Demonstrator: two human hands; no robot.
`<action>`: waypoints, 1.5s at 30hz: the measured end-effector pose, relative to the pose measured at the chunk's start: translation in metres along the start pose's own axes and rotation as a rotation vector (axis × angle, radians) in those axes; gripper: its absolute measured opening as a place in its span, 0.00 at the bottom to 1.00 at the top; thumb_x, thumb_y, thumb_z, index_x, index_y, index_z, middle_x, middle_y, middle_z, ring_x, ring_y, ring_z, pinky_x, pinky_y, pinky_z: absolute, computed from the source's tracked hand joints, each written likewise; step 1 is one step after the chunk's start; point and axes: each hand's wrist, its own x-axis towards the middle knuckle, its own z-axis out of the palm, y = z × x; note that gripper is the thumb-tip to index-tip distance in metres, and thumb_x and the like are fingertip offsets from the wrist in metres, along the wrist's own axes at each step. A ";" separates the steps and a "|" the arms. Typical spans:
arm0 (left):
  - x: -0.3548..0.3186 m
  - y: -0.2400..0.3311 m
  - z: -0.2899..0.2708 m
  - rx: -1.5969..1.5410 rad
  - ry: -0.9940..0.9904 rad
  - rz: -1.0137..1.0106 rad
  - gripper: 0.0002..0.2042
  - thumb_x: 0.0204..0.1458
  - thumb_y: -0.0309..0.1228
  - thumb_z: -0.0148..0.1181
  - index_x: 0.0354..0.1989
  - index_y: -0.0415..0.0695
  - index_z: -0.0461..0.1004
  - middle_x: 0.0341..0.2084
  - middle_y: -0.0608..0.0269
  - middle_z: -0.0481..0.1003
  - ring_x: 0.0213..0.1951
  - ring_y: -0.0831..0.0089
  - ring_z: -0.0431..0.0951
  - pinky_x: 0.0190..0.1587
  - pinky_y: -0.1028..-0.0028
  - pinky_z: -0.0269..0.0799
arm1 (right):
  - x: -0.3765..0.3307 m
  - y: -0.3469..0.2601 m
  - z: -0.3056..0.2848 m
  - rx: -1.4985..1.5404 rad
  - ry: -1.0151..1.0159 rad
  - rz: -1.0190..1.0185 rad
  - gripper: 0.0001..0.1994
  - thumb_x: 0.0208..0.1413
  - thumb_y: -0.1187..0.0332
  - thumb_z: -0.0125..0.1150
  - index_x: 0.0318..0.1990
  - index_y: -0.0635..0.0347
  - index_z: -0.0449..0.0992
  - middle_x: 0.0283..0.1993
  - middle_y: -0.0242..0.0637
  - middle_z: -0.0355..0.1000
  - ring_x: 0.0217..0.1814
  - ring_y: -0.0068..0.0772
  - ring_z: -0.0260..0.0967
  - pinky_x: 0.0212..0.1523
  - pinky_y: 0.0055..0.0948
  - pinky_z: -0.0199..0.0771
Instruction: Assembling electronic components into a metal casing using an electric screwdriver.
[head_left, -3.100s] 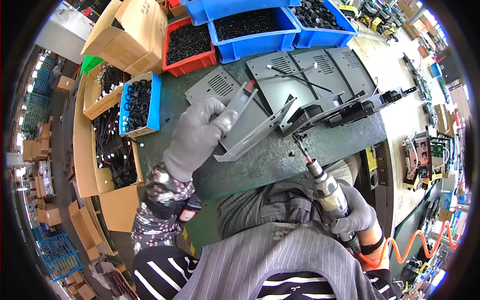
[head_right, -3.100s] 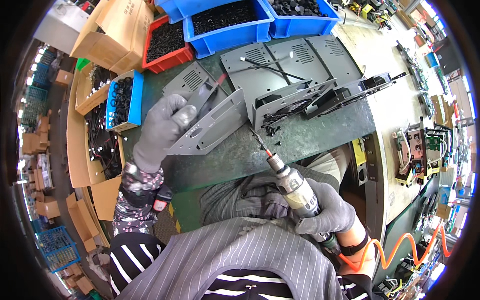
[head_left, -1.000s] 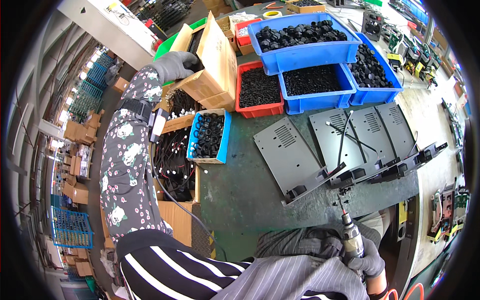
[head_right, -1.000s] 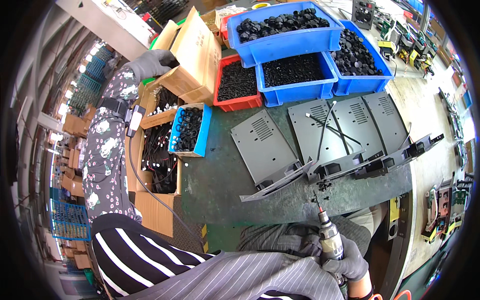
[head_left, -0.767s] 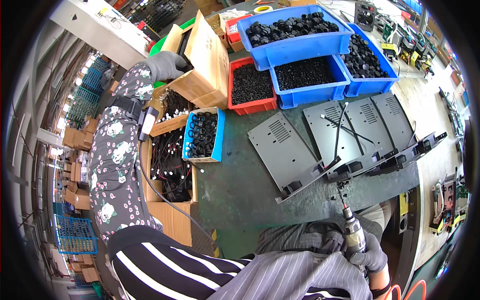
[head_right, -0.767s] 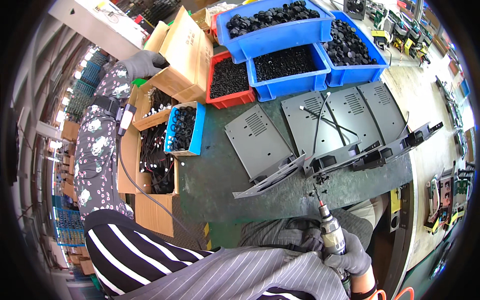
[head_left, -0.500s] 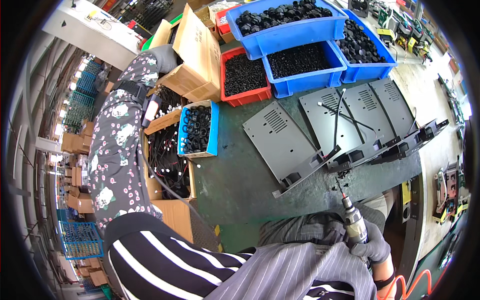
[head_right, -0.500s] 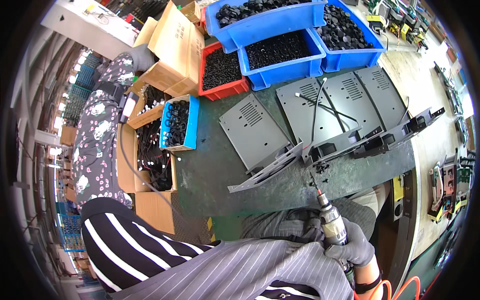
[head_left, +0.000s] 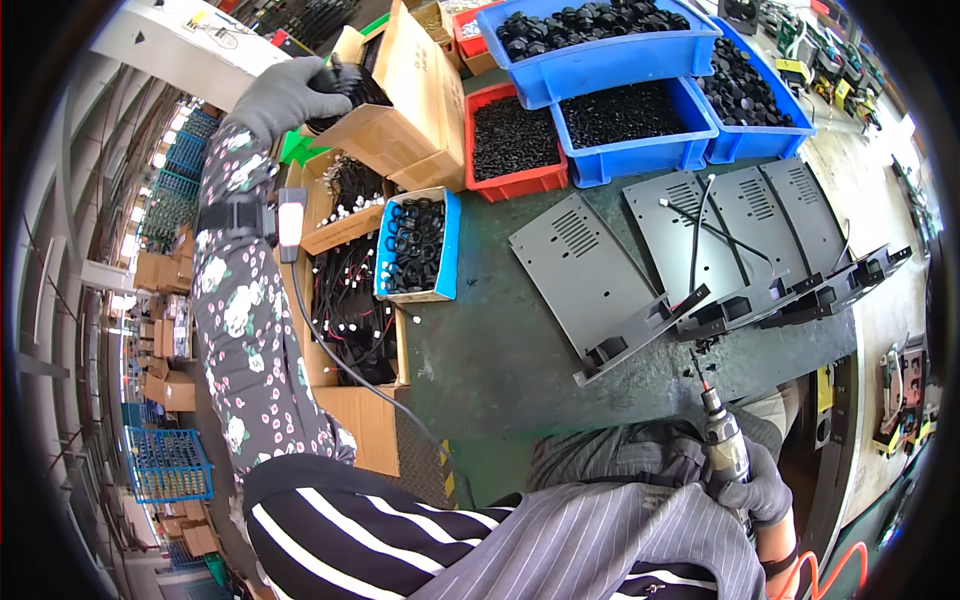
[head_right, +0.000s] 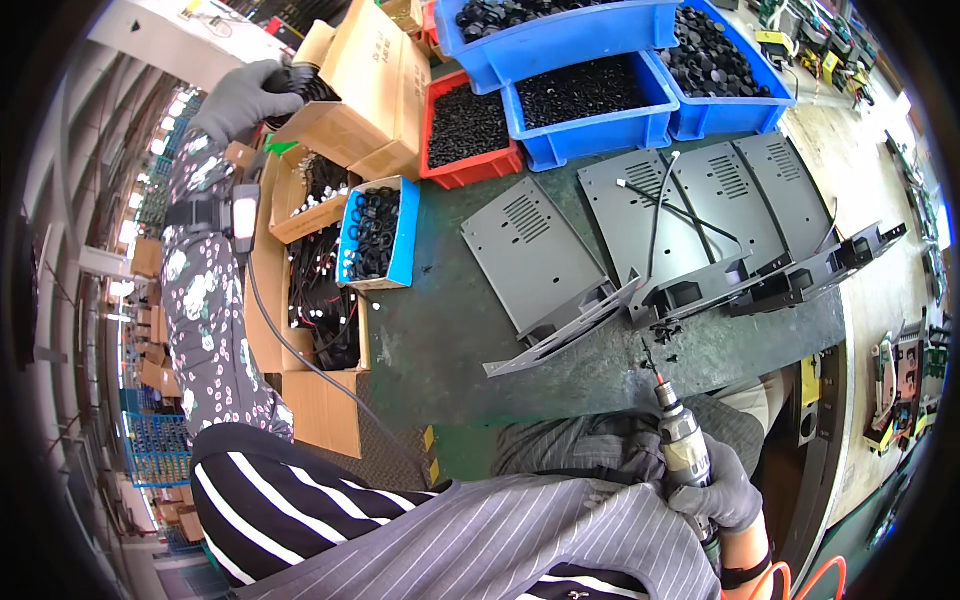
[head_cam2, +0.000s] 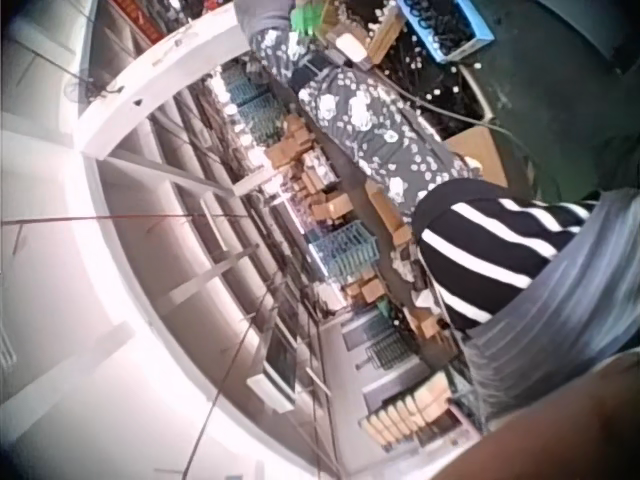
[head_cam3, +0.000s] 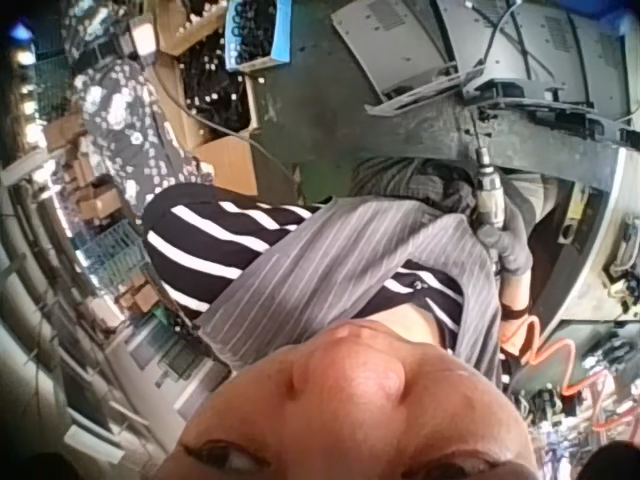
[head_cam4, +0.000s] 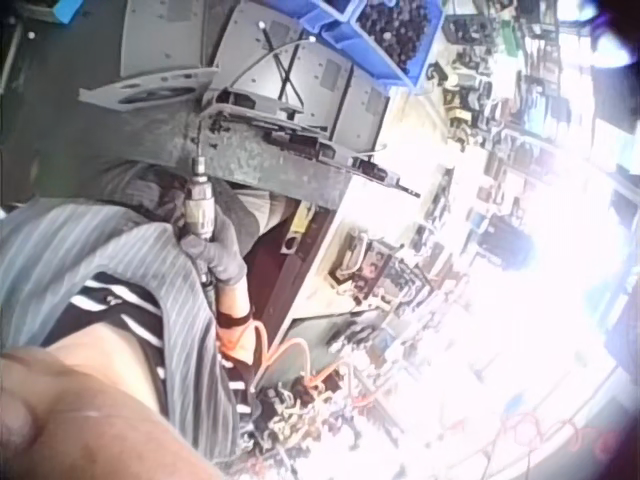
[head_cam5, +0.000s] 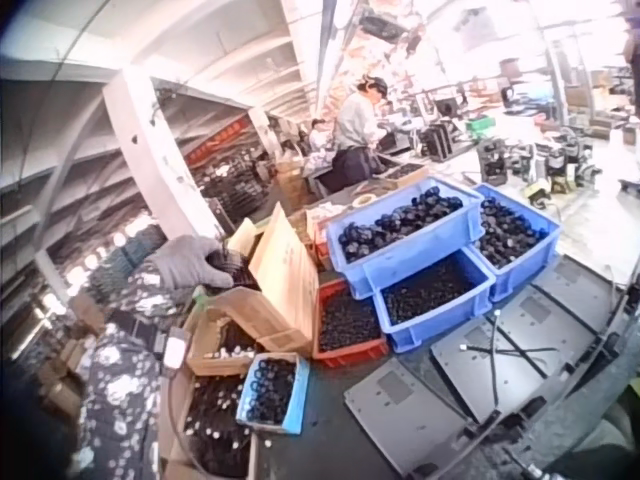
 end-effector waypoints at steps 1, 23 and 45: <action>-0.013 -0.003 -0.008 -0.073 0.085 0.003 0.21 0.46 0.41 0.76 0.42 0.37 0.79 0.31 0.65 0.80 0.34 0.78 0.76 0.40 0.74 0.73 | 0.000 0.001 0.000 -0.001 -0.004 0.003 0.43 0.27 0.60 0.87 0.53 0.68 0.70 0.35 0.33 0.75 0.30 0.23 0.71 0.33 0.22 0.73; -0.266 0.015 0.241 -1.065 -0.270 -0.828 0.21 0.56 0.53 0.65 0.38 0.46 0.79 0.26 0.73 0.77 0.22 0.82 0.71 0.24 0.78 0.64 | 0.008 -0.002 -0.018 -0.122 -0.184 0.005 0.41 0.30 0.60 0.84 0.54 0.68 0.68 0.30 0.34 0.74 0.26 0.25 0.71 0.30 0.24 0.73; -0.297 0.098 0.232 0.235 0.566 -0.019 0.12 0.33 0.33 0.78 0.25 0.53 0.79 0.40 0.68 0.77 0.53 0.55 0.72 0.55 0.55 0.68 | 0.002 -0.004 -0.007 -0.163 -0.220 0.071 0.36 0.32 0.65 0.80 0.52 0.68 0.70 0.31 0.34 0.75 0.28 0.24 0.72 0.32 0.23 0.72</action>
